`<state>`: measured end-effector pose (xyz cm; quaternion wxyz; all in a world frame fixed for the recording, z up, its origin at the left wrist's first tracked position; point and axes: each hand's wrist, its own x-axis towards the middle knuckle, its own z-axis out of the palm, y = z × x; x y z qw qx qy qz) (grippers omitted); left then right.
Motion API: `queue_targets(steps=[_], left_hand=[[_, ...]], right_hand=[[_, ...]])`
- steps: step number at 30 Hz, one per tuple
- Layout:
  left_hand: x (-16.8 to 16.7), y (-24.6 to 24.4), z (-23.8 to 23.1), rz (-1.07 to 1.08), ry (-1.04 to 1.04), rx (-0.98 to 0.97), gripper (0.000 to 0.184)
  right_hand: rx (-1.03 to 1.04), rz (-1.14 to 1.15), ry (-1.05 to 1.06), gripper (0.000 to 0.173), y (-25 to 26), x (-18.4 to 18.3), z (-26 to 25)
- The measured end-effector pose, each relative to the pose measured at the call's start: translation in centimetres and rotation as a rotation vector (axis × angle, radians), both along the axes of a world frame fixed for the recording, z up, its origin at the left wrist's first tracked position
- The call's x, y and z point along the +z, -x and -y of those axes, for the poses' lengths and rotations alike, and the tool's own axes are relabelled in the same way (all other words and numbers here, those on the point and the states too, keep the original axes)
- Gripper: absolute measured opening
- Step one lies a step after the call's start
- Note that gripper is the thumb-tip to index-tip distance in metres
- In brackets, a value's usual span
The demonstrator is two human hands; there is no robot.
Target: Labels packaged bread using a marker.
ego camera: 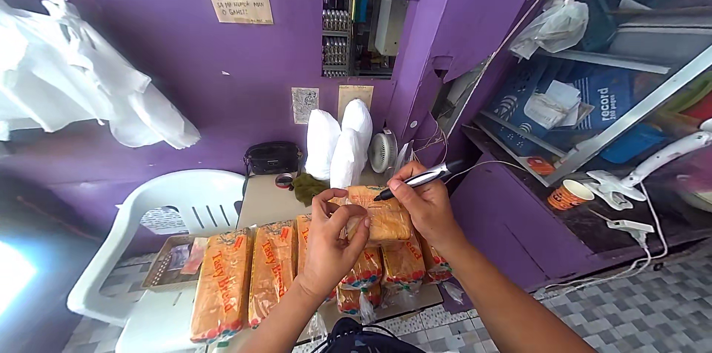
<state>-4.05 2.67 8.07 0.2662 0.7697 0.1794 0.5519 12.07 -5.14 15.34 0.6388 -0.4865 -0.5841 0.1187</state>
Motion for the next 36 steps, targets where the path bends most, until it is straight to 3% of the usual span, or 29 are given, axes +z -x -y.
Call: queue_targets(steps=[12,27,29,31,33,34,36], left_hand=[[0.0,-0.4,-0.1,0.0,-0.012,-0.009,0.011],[0.0,-0.6,0.1,-0.006,-0.008,-0.027,0.01],[-0.2,-0.6,0.5,0.02,0.039,-0.03,0.018],[0.0,-0.1,1.2,-0.009,0.142,0.028,0.053],[1.3,1.1,1.9,-0.211,0.354,0.094,0.087],[2.5,1.9,2.0,-0.376,0.497,0.057,0.093],[4.3,2.9,1.8,-0.668,0.698,-0.103,0.087]], right_hand=[[-0.081,0.156,-0.006,0.008,-0.1,-0.5,0.0],[-0.075,0.093,0.002,0.01,-0.3,-0.4,0.7],[-0.098,0.0,-0.029,0.009,-0.7,-0.5,1.3],[-0.152,-0.188,-0.027,0.012,-1.1,-0.9,2.4],[-0.161,-0.507,0.071,0.02,-1.3,-1.7,3.6],[-0.153,-0.668,0.164,0.025,-1.1,-2.0,4.1],[-0.139,-0.909,0.347,0.032,-0.3,-2.5,4.7]])
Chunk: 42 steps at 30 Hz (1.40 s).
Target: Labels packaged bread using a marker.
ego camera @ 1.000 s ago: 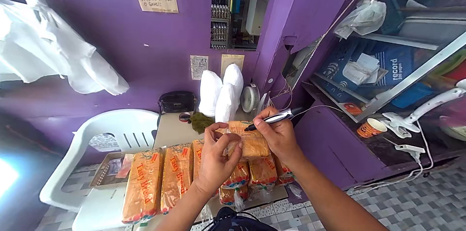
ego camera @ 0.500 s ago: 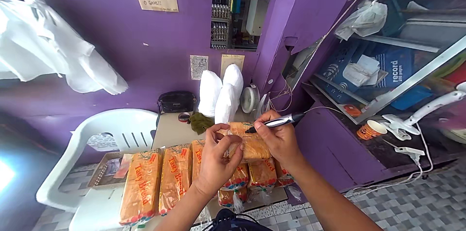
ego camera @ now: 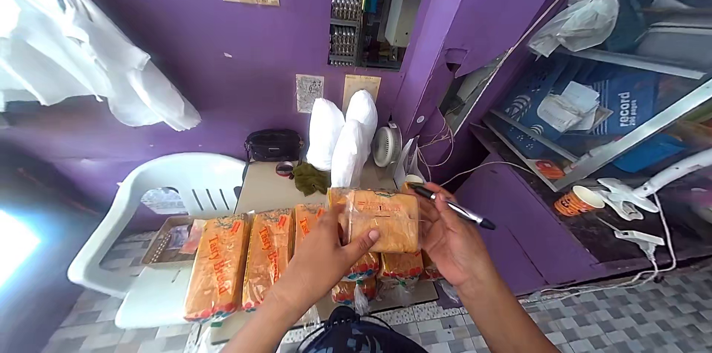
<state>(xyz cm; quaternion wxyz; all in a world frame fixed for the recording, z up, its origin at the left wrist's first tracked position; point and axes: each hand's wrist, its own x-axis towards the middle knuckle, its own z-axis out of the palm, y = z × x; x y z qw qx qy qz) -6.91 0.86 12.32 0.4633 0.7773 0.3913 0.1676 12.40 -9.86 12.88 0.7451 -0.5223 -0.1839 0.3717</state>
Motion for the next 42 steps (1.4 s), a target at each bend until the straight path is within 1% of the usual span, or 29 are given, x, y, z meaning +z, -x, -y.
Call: queue_targets(steps=[1,2,4,6,8,10,11,14,15,16,17,18,19,21,22,23,25,26,27,28,30,32,34,36,38,40,42], left_hand=[[0.2,0.0,0.4,-0.037,-0.001,-0.049,0.081],[0.1,-0.2,1.2,-0.028,-0.072,-0.073,0.076],[-0.2,-1.0,2.9,0.06,-0.287,-0.087,0.07],[-0.5,-2.3,3.7,0.165,-0.481,-0.088,0.071],[-1.7,-3.7,3.5,0.237,-0.586,-0.094,0.075],[-3.6,-4.9,2.9,0.223,-0.543,-0.134,0.078],[-4.7,-5.3,2.7,0.16,-0.471,-0.17,0.079],[-7.2,-5.8,2.2,-0.168,-0.206,-0.319,0.085],[-7.8,-5.5,2.0,-0.24,-0.152,-0.359,0.087],[-8.2,-5.0,1.7,-0.265,-0.12,-0.377,0.087],[-8.2,-4.1,1.2,-0.255,-0.09,-0.363,0.083],[-8.1,-3.1,0.6,-0.228,-0.055,-0.314,0.075],[-8.1,-1.8,-0.3,-0.192,-0.034,-0.232,0.061],[-8.7,1.2,-2.9,-0.15,-0.057,-0.011,0.032],[-8.9,3.1,-4.7,-0.192,-0.066,0.097,0.028],[-9.0,5.0,-6.5,-0.27,-0.062,0.205,0.033],[-9.8,8.7,-10.2,-0.431,-0.013,0.42,0.056],[-10.7,10.4,-11.9,-0.502,0.01,0.509,0.064],[-11.9,11.7,-13.4,-0.562,0.023,0.582,0.069],[-13.3,12.4,-14.7,-0.632,0.056,0.629,0.075],[-15.7,12.6,-16.7,-0.795,0.12,0.668,0.093],[-17.7,12.0,-18.0,-0.901,0.14,0.667,0.101],[-17.7,11.4,-18.4,-0.906,0.175,0.677,0.102],[-16.9,11.2,-18.5,-0.859,0.212,0.693,0.102],[-16.6,11.3,-18.6,-0.859,0.231,0.67,0.109],[-17.8,11.7,-18.9,-0.872,0.212,0.654,0.119],[-18.9,12.2,-19.1,-0.847,0.18,0.672,0.12]], right_hand=[[0.005,-0.07,0.027,0.035,0.5,-0.1,0.3],[0.012,-0.086,0.015,0.037,0.8,-0.1,0.7],[0.014,-0.021,-0.05,0.037,0.8,-0.1,1.5],[0.022,0.057,-0.129,0.036,-0.3,-0.2,2.0],[0.012,0.112,-0.201,0.036,-1.8,-1.1,2.1],[-0.028,0.172,-0.239,0.035,-3.2,-3.0,1.9],[-0.061,0.209,-0.23,0.034,-3.7,-4.4,1.8],[-0.13,0.302,-0.148,0.032,-4.8,-9.4,2.1],[-0.135,0.325,-0.115,0.032,-5.0,-10.8,2.4],[-0.137,0.335,-0.081,0.032,-5.1,-11.8,2.6],[-0.142,0.337,-0.057,0.031,-5.2,-12.3,2.9],[-0.143,0.341,-0.044,0.03,-5.3,-12.5,3.2],[-0.139,0.348,-0.041,0.03,-5.5,-12.5,3.4],[-0.148,0.364,-0.051,0.032,-5.7,-11.8,3.7],[-0.16,0.374,-0.058,0.032,-5.9,-11.3,3.8],[-0.174,0.389,-0.062,0.031,-6.0,-10.7,4.1],[-0.215,0.395,-0.081,0.031,-6.4,-9.9,4.8],[-0.228,0.399,-0.09,0.03,-6.4,-9.5,5.2],[-0.234,0.401,-0.099,0.029,-6.4,-9.0,5.7],[-0.238,0.398,-0.11,0.029,-6.3,-8.7,6.2],[-0.25,0.382,-0.122,0.03,-6.0,-8.2,7.1],[-0.283,0.358,-0.109,0.03,-5.7,-7.8,7.8],[-0.312,0.336,-0.089,0.031,-5.1,-7.3,8.5],[-0.346,0.314,-0.077,0.031,-4.5,-7.0,8.9],[-0.369,0.307,-0.073,0.031,-4.0,-6.6,9.2],[-0.377,0.307,-0.076,0.031,-3.8,-6.4,9.3],[-0.373,0.298,-0.086,0.032,-4.0,-6.2,9.3]])
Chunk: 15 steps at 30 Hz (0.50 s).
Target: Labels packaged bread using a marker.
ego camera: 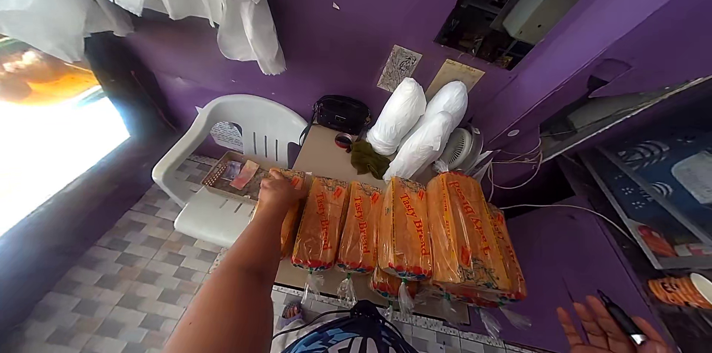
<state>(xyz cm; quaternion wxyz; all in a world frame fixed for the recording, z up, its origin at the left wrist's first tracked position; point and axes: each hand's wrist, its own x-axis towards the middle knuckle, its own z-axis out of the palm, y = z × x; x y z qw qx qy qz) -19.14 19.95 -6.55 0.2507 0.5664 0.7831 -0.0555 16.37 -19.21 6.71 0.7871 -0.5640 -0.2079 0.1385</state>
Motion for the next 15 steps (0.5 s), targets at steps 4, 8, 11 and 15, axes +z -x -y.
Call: queue_targets(steps=[4,8,11,15], left_hand=[[2.1,2.2,1.0,0.074,-0.066,-0.048,0.11],[8.0,4.0,5.3,0.12,-0.232,-0.263,0.114],[12.5,3.8,8.9,0.286,-0.461,-0.538,0.114],[14.8,1.5,11.2,0.785,-0.583,-0.816,0.103]], right_hand=[[0.057,0.033,-0.02,0.033,-0.2,0.8,-0.8],[0.218,0.213,-0.046,0.023,1.2,1.7,-3.7],[0.348,0.357,-0.044,0.035,4.0,2.6,-7.7],[0.583,0.368,-0.104,0.036,7.9,3.9,-12.7]])
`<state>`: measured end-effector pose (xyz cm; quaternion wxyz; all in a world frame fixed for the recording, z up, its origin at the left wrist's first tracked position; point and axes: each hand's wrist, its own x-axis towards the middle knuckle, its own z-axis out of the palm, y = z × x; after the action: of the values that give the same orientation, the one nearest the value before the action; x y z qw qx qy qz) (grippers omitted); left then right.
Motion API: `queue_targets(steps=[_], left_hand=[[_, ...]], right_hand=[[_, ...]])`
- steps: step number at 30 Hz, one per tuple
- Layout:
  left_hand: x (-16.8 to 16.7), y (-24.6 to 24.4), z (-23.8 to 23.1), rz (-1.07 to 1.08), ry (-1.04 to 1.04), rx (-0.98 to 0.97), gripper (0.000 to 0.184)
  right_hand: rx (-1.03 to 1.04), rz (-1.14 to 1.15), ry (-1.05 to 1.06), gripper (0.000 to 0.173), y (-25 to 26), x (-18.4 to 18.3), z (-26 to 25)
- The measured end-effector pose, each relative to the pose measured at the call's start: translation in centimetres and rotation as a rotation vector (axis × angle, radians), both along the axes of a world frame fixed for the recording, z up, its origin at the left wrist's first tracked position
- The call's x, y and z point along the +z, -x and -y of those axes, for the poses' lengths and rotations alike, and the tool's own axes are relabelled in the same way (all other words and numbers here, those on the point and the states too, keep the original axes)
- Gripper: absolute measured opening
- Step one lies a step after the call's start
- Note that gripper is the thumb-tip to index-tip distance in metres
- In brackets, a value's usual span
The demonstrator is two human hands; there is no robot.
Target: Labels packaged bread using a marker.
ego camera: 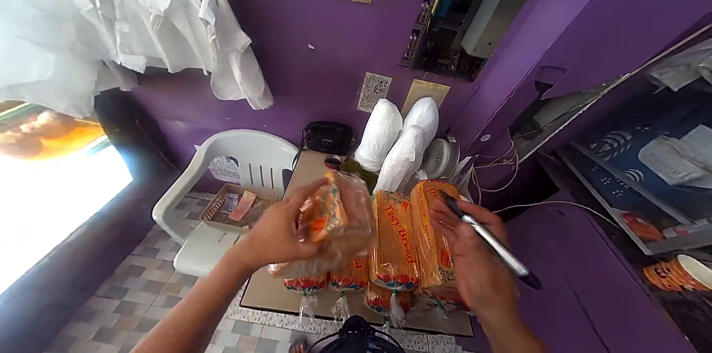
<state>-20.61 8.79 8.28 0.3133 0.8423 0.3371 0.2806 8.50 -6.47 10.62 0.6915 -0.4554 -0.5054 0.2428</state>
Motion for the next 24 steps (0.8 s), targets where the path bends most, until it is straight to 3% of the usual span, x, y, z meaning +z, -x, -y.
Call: queue_targets(steps=[4,9,12,15,17,20,22,24], left_hand=[[0.0,-3.3,0.8,0.133,0.261,-0.251,0.101],[-2.1,-5.3,0.1,0.101,0.323,-0.321,0.1],[-1.2,-4.7,-0.8,0.058,0.265,-0.308,0.077],[-1.4,-3.7,-0.7,0.123,0.155,-0.15,0.052],[-1.8,-3.5,0.9,0.243,0.164,-0.027,0.051],[-3.4,-3.5,3.4,0.384,0.1,0.002,0.053],[-4.3,-3.9,4.1,0.321,-0.088,0.058,0.075],[-4.7,-4.3,4.5,0.244,-0.206,0.084,0.071]], right_hand=[[0.036,-0.31,0.131,0.034,3.4,0.4,-4.1],[-0.058,-0.464,0.294,0.044,5.0,-0.5,-5.3],[-0.109,-0.439,0.26,0.051,5.1,-1.7,-5.2],[-0.157,-0.359,0.262,0.065,5.7,-3.2,-4.9],[-0.153,-0.313,0.296,0.073,6.3,-4.0,-4.5],[-0.132,-0.288,0.34,0.075,7.0,-4.0,-4.0],[-0.101,-0.25,0.368,0.074,6.8,-4.0,-3.8],[-0.097,-0.165,0.355,0.065,6.0,-3.6,-3.6]])
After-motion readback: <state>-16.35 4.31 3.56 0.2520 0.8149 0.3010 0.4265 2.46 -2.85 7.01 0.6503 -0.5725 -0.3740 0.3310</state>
